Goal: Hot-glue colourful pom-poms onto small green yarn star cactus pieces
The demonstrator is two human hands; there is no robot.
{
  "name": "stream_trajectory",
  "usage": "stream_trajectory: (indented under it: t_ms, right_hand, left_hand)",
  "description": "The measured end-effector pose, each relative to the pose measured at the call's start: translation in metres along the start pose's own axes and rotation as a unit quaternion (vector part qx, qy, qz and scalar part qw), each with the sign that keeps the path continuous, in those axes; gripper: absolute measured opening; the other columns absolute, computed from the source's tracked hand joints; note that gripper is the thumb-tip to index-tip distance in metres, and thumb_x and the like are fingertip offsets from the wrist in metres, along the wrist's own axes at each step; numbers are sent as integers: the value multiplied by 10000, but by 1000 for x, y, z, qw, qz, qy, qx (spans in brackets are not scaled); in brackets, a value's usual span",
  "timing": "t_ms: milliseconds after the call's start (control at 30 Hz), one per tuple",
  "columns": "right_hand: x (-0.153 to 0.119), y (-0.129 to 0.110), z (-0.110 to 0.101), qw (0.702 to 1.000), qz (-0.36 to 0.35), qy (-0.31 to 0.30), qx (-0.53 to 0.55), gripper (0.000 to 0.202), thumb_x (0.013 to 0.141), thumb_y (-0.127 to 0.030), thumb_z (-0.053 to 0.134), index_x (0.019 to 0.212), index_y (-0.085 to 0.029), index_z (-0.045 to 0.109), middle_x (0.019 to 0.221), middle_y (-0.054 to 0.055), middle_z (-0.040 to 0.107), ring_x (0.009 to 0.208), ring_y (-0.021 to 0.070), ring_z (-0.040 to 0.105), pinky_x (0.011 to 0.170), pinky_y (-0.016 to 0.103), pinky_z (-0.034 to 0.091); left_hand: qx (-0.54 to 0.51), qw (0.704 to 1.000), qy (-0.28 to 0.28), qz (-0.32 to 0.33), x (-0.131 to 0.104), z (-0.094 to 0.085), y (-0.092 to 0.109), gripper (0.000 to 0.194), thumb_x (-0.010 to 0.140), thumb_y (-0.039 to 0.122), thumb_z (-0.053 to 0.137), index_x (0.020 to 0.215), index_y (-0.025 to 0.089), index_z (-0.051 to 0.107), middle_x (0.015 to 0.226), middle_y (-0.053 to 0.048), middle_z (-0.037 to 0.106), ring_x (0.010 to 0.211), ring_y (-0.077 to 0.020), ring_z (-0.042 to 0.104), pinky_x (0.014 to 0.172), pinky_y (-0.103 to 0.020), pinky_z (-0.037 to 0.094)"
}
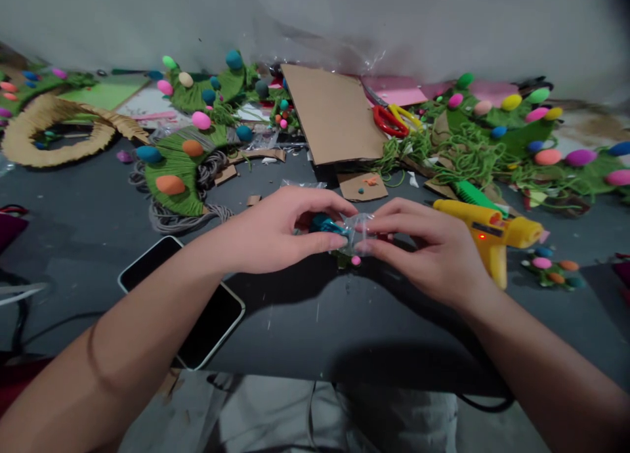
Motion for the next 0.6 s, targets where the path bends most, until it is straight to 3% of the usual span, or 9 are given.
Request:
stream_trajectory:
  t_ms: [167,300,467,600]
  right_hand:
    - [-1,-12,7,999,-40,-25,3,240,862,-204,795,1090,-278,799,973,14,709,870,124,685,782,254,559]
    - [-1,-13,3,999,-41,-12,-21,247,872,-221,785,1112,-281,791,977,22,704,837,135,674,735,269,559]
    - [1,-10,-7,997,-39,23,-56,198,872,-271,789,1069,-289,797,945,26,707,778,148,663,698,294,574]
    - [0,-9,-6,997,-39,20,-61,195,880,-271,781,1072,-302,794,960,26,718,803,160,683,716,306,583]
  left_hand:
    - [-61,998,-2,-17,2,7,-4,415,854,226,769,1246,167,648,1084,-70,773,961,-186,745,815,-289,601]
    - [-154,987,-7,-42,5,7,-12,372,828,224,802,1155,143,644,990,-62,780,897,-172,755,792,-278,607]
    - [-182,982,-5,-56,6,5,-15,428,807,221,813,1195,182,637,1053,-69,781,921,-194,764,774,-292,624]
    - [-174,982,36,-58,5,4,-13,394,791,173,796,1149,176,631,1019,-56,787,916,-200,773,797,-309,636]
Point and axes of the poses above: each hand's wrist, its own x-axis towards the middle knuckle, its own z-axis out of the palm, y = z × x, the point moved 9 cm from there along x, towards the middle knuckle
